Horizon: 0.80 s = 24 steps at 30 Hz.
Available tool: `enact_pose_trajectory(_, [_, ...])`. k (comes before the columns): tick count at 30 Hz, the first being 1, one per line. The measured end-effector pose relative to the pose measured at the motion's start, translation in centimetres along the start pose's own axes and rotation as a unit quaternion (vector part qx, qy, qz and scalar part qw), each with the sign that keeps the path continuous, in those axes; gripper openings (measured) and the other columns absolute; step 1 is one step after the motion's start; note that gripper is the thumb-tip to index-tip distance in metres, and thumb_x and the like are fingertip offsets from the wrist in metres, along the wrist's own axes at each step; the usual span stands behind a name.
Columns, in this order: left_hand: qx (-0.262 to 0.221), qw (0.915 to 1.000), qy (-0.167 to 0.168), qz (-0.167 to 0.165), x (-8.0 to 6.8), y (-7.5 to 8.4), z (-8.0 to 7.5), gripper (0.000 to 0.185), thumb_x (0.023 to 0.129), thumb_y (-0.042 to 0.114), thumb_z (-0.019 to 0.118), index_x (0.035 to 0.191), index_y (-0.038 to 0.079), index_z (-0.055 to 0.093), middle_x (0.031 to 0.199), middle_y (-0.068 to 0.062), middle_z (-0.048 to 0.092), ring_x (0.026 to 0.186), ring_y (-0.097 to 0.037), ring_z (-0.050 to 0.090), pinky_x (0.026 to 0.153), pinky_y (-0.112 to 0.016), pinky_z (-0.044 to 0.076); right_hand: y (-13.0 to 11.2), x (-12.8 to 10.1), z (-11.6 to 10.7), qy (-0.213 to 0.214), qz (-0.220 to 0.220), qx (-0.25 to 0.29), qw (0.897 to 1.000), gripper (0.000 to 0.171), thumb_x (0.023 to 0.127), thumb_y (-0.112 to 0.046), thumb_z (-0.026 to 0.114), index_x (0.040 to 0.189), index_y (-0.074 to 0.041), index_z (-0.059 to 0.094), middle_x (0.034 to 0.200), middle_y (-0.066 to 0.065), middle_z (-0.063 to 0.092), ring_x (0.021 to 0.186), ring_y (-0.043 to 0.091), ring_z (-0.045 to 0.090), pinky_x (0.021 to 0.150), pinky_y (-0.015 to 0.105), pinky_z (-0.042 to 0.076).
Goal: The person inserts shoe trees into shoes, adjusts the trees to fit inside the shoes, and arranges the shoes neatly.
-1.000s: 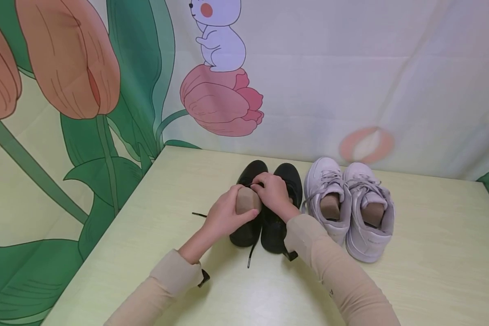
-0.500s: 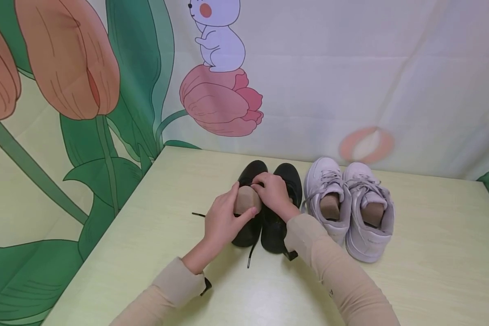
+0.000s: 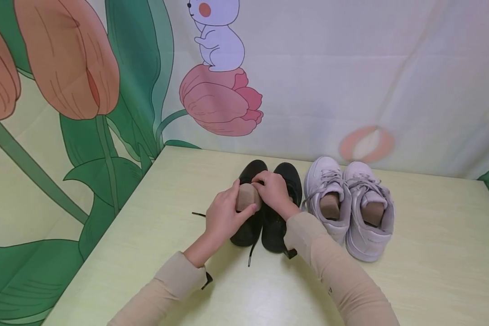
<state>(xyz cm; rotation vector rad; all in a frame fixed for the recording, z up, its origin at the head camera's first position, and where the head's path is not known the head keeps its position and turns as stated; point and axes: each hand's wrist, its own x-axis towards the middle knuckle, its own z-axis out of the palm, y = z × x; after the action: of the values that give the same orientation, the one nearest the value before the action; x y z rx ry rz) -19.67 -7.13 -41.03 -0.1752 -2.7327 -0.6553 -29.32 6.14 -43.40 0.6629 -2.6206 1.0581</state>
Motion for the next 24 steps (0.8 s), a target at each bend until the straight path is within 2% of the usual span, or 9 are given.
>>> enact_pose_trajectory(17, [0.018, 0.9998, -0.012, -0.006, 0.2, 0.0, 0.6, 0.071, 0.081, 0.045, 0.057, 0.135, 0.006, 0.034, 0.127, -0.004, 0.052, 0.111, -0.023, 0.049, 0.075, -0.039, 0.050, 0.1, 0.1, 0.0, 0.003, -0.013, 0.001, 1.000, 0.010, 0.079, -0.009, 0.063, 0.084, -0.003, 0.070, 0.085, 0.009, 0.066, 0.081, 0.023, 0.060, 0.076, 0.037, 0.048])
enact_pose_trajectory(24, [0.028, 0.9996, -0.001, 0.003, 0.2, -0.2, 1.0, 0.070, 0.080, 0.045, 0.058, 0.134, 0.005, 0.036, 0.126, -0.005, 0.053, 0.109, -0.023, 0.051, 0.074, -0.038, 0.050, 0.0, 0.2, -0.1, 0.002, -0.014, -0.005, 1.000, 0.010, 0.079, -0.009, 0.064, 0.083, -0.004, 0.071, 0.083, 0.008, 0.066, 0.079, 0.023, 0.060, 0.074, 0.037, 0.048])
